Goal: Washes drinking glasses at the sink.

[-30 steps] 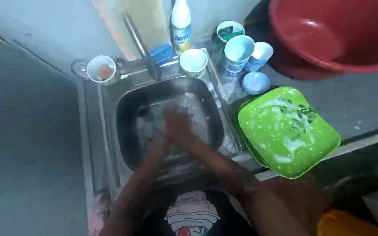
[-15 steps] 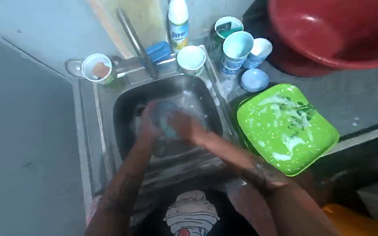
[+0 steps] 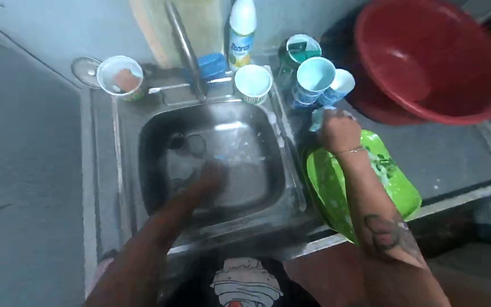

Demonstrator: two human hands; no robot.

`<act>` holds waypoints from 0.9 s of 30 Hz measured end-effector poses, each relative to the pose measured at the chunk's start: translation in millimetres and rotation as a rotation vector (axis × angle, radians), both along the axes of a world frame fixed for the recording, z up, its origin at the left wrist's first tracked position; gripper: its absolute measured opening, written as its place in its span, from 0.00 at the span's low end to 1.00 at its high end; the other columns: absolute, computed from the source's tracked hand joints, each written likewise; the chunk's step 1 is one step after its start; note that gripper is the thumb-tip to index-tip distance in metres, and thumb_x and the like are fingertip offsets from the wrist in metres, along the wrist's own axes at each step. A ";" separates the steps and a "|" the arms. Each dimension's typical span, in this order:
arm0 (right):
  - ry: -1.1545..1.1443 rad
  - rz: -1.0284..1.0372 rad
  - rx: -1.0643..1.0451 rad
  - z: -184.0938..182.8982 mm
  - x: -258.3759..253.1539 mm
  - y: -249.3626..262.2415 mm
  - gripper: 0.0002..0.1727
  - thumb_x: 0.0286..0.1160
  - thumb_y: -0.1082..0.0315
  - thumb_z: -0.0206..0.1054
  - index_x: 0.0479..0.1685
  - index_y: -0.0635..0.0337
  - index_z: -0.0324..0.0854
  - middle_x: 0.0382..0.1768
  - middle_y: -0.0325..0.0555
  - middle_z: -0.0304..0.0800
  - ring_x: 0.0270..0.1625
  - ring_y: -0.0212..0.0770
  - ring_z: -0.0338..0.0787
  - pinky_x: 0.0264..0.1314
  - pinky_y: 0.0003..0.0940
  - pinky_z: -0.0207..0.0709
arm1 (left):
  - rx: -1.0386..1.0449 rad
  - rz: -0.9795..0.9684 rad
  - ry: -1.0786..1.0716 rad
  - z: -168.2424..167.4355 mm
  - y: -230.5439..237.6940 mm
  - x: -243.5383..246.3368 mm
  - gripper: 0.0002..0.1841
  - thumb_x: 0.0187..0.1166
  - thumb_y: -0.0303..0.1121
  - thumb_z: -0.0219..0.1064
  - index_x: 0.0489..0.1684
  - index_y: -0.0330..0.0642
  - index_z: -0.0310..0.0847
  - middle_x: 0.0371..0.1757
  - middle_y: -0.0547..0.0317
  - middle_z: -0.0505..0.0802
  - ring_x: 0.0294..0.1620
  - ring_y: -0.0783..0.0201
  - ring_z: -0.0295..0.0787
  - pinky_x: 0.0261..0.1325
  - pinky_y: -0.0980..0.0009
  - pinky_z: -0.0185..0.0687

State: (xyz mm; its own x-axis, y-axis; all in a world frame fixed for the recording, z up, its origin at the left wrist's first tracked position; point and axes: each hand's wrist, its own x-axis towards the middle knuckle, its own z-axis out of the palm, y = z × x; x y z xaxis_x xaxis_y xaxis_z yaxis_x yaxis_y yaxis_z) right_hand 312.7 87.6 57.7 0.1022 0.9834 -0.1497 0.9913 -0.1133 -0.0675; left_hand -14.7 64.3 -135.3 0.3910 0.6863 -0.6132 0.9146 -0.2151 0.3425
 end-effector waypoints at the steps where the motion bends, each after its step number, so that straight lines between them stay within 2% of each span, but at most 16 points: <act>1: -0.014 -0.018 0.013 -7.1 8.2 4.6 0.24 0.79 0.72 0.64 0.72 0.78 0.73 0.68 0.87 0.75 0.70 0.87 0.76 0.65 0.81 0.70 | -0.008 0.002 0.022 -0.4 0.6 -1.4 0.41 0.83 0.50 0.67 0.86 0.27 0.60 0.89 0.27 0.61 0.92 0.32 0.48 0.90 0.37 0.45; 2: -0.027 -0.026 0.015 -11.1 11.4 6.3 0.25 0.79 0.74 0.63 0.72 0.80 0.72 0.69 0.88 0.73 0.73 0.87 0.74 0.69 0.81 0.67 | -0.011 0.012 0.027 -2.3 1.1 -0.9 0.43 0.83 0.53 0.65 0.89 0.28 0.56 0.90 0.28 0.58 0.93 0.33 0.46 0.91 0.38 0.43; 3: -0.045 -0.018 0.029 -10.6 7.7 6.3 0.24 0.78 0.75 0.64 0.70 0.83 0.72 0.68 0.88 0.74 0.72 0.87 0.75 0.68 0.80 0.68 | 0.023 0.023 0.008 -7.6 1.4 -0.9 0.42 0.81 0.53 0.67 0.87 0.30 0.60 0.88 0.29 0.63 0.92 0.33 0.51 0.90 0.38 0.49; 5: -0.014 0.029 0.043 -0.1 -20.6 5.0 0.24 0.74 0.74 0.68 0.66 0.83 0.74 0.65 0.86 0.77 0.69 0.84 0.78 0.66 0.77 0.72 | 0.002 0.049 -0.014 -12.5 -0.2 1.4 0.41 0.82 0.45 0.67 0.89 0.29 0.54 0.90 0.29 0.59 0.92 0.33 0.49 0.90 0.39 0.47; 7: 0.104 0.139 0.026 11.5 -64.9 5.7 0.25 0.73 0.73 0.70 0.67 0.79 0.75 0.65 0.80 0.80 0.70 0.78 0.81 0.69 0.73 0.74 | -0.072 0.110 0.000 -0.7 -5.2 9.8 0.40 0.86 0.39 0.62 0.93 0.29 0.45 0.93 0.30 0.52 0.94 0.33 0.44 0.91 0.38 0.44; 9: 0.264 0.289 -0.034 13.2 -110.4 17.9 0.27 0.72 0.73 0.71 0.72 0.73 0.75 0.68 0.74 0.80 0.72 0.72 0.82 0.73 0.68 0.74 | -0.072 0.211 -0.007 4.9 -10.2 18.3 0.35 0.86 0.37 0.60 0.89 0.28 0.54 0.90 0.29 0.60 0.90 0.31 0.55 0.86 0.34 0.54; 11: 0.361 0.398 -0.077 -1.0 -153.2 41.8 0.33 0.75 0.70 0.69 0.83 0.66 0.68 0.78 0.66 0.76 0.78 0.63 0.80 0.77 0.61 0.73 | -0.083 0.196 0.013 18.6 -12.9 22.9 0.28 0.88 0.35 0.57 0.83 0.25 0.64 0.84 0.25 0.69 0.82 0.27 0.67 0.78 0.31 0.65; 12: 0.424 0.424 -0.074 -9.4 -173.7 54.8 0.35 0.76 0.71 0.68 0.86 0.65 0.65 0.81 0.65 0.72 0.80 0.62 0.78 0.78 0.60 0.73 | -0.082 0.167 0.018 24.7 -13.6 23.5 0.25 0.89 0.33 0.55 0.79 0.24 0.68 0.81 0.24 0.72 0.80 0.26 0.69 0.77 0.31 0.66; 14: 0.640 0.405 -0.032 -33.8 -209.8 81.8 0.36 0.75 0.73 0.69 0.85 0.70 0.63 0.81 0.68 0.70 0.80 0.62 0.77 0.78 0.57 0.74 | -0.057 0.147 0.039 31.7 -13.0 23.7 0.21 0.87 0.29 0.55 0.75 0.25 0.73 0.77 0.25 0.77 0.77 0.27 0.73 0.74 0.32 0.70; 16: 0.775 0.304 -0.059 -46.5 -238.7 97.1 0.38 0.78 0.71 0.68 0.88 0.70 0.58 0.85 0.67 0.65 0.82 0.61 0.75 0.81 0.55 0.72 | -0.024 0.174 0.035 35.3 -10.3 20.8 0.23 0.86 0.28 0.57 0.79 0.29 0.71 0.80 0.30 0.75 0.81 0.30 0.70 0.77 0.35 0.69; 17: 0.763 0.271 -0.071 -50.5 -250.4 99.1 0.40 0.79 0.69 0.68 0.90 0.68 0.56 0.87 0.66 0.63 0.82 0.61 0.76 0.80 0.56 0.73 | 0.001 0.181 0.020 35.6 -9.2 18.1 0.23 0.86 0.28 0.57 0.80 0.31 0.71 0.80 0.31 0.76 0.82 0.32 0.70 0.78 0.36 0.68; 20: 0.555 0.338 -0.056 -63.8 -269.1 95.9 0.44 0.72 0.69 0.71 0.91 0.63 0.56 0.89 0.64 0.60 0.69 0.66 0.86 0.62 0.63 0.83 | 0.107 0.193 -0.121 26.9 -11.5 8.4 0.22 0.88 0.30 0.56 0.79 0.32 0.73 0.80 0.33 0.77 0.84 0.35 0.67 0.84 0.41 0.61; 23: 0.378 0.497 -0.093 -59.5 -256.2 96.1 0.48 0.69 0.71 0.73 0.94 0.58 0.54 0.94 0.60 0.48 0.70 0.66 0.85 0.62 0.63 0.82 | 0.289 0.205 -0.315 23.7 -12.7 6.7 0.16 0.86 0.28 0.59 0.65 0.33 0.85 0.71 0.32 0.84 0.77 0.36 0.77 0.79 0.43 0.70; 24: 0.403 0.498 -0.090 -55.8 -244.5 95.7 0.45 0.71 0.72 0.71 0.93 0.57 0.56 0.93 0.62 0.48 0.73 0.68 0.83 0.65 0.63 0.80 | 0.322 0.215 -0.370 30.4 -11.7 7.3 0.15 0.84 0.26 0.60 0.63 0.32 0.87 0.69 0.32 0.85 0.75 0.36 0.78 0.78 0.42 0.71; 25: 0.480 0.459 -0.080 -52.0 -229.5 94.4 0.41 0.73 0.73 0.69 0.91 0.58 0.60 0.90 0.65 0.55 0.75 0.68 0.81 0.69 0.63 0.79 | 0.339 0.218 -0.413 38.4 -10.2 6.7 0.15 0.83 0.25 0.60 0.61 0.31 0.87 0.70 0.32 0.84 0.75 0.36 0.78 0.78 0.43 0.71; 27: 0.772 0.254 -0.048 -52.2 -195.4 91.0 0.31 0.77 0.73 0.69 0.82 0.66 0.70 0.78 0.68 0.76 0.76 0.63 0.81 0.77 0.58 0.75 | 0.359 0.172 -0.443 53.9 -6.9 2.3 0.15 0.83 0.23 0.61 0.62 0.27 0.85 0.70 0.29 0.82 0.74 0.34 0.78 0.76 0.44 0.73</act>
State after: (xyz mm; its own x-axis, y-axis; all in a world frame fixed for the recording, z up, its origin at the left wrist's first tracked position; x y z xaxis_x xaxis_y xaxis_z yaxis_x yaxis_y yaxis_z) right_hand 117.2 178.6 5.5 -0.2726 0.9534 -0.1290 0.6628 0.0890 -0.7435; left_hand -12.4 57.4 -81.4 0.4212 0.8968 -0.1352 0.7334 -0.2491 0.6325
